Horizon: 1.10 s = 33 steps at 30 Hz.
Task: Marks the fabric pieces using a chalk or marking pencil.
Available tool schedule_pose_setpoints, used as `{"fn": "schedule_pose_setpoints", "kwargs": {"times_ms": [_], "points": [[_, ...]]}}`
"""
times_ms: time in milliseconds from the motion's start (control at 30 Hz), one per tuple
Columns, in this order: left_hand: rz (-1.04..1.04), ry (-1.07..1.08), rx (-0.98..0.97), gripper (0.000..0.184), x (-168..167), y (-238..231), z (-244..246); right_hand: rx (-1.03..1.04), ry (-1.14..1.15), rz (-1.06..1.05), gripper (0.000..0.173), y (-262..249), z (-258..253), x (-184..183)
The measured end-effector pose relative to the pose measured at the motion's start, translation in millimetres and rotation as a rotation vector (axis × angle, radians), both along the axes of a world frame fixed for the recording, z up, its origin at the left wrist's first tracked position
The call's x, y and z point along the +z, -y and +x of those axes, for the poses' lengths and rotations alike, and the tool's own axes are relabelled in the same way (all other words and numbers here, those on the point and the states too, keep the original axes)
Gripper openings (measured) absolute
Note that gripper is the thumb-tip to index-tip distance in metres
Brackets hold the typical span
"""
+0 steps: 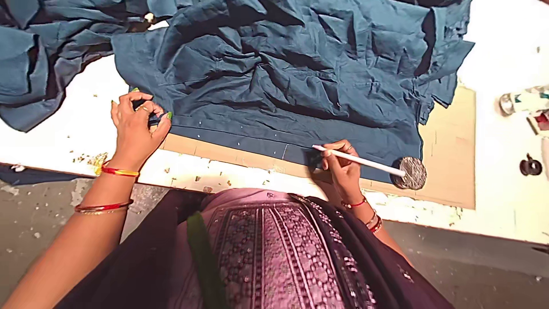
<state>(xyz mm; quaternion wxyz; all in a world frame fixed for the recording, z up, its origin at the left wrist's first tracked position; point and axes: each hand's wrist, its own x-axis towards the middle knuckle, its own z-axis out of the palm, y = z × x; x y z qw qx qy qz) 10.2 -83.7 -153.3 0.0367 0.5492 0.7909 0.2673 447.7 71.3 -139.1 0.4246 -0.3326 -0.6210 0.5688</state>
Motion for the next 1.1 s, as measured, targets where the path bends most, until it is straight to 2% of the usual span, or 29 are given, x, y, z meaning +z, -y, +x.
{"fn": "schedule_pose_setpoints", "kwargs": {"times_ms": [100, 333, 500, 567, 633, 667, 900, 1067, 1100], "points": [[-0.003, 0.02, 0.008, 0.051, -1.3, -2.0, -0.2, 0.06, 0.092, 0.122, 0.016, 9.6, 17.2, -16.5], [-0.024, 0.005, 0.012, 0.052, -2.2, -2.4, -2.2, 0.001, 0.156, 0.328, 0.006, 12.7, 14.1, -29.0], [-0.037, 0.005, 0.018, 0.052, -1.1, -2.0, -1.7, -0.159, 0.483, 0.621, 0.018, 21.9, 1.0, -21.5], [-0.037, 0.0, 0.02, 0.052, -2.2, -1.6, -2.9, -0.207, 0.386, 0.469, 0.019, 18.4, -3.1, -21.8], [-0.04, 0.001, 0.029, 0.051, -3.1, -2.5, -3.8, -0.225, 0.244, 0.27, 0.013, 9.5, -4.5, -17.2], [-0.044, 0.003, 0.033, 0.05, -3.9, -1.2, -3.5, -0.224, 0.216, 0.236, 0.009, 5.4, -4.9, -16.1], [-0.043, 0.014, 0.025, 0.052, -4.1, 0.0, -4.5, -0.209, 0.3, 0.268, 0.008, -3.8, -7.6, -22.6], [-0.033, 0.014, 0.024, 0.054, -1.6, -1.6, -1.9, -0.27, 0.465, 0.46, 0.021, -6.8, -18.5, -24.3], [-0.04, 0.014, 0.025, 0.053, -2.0, -1.0, -2.8, -0.292, 0.461, 0.439, 0.024, -8.4, -19.8, -22.8]]}}
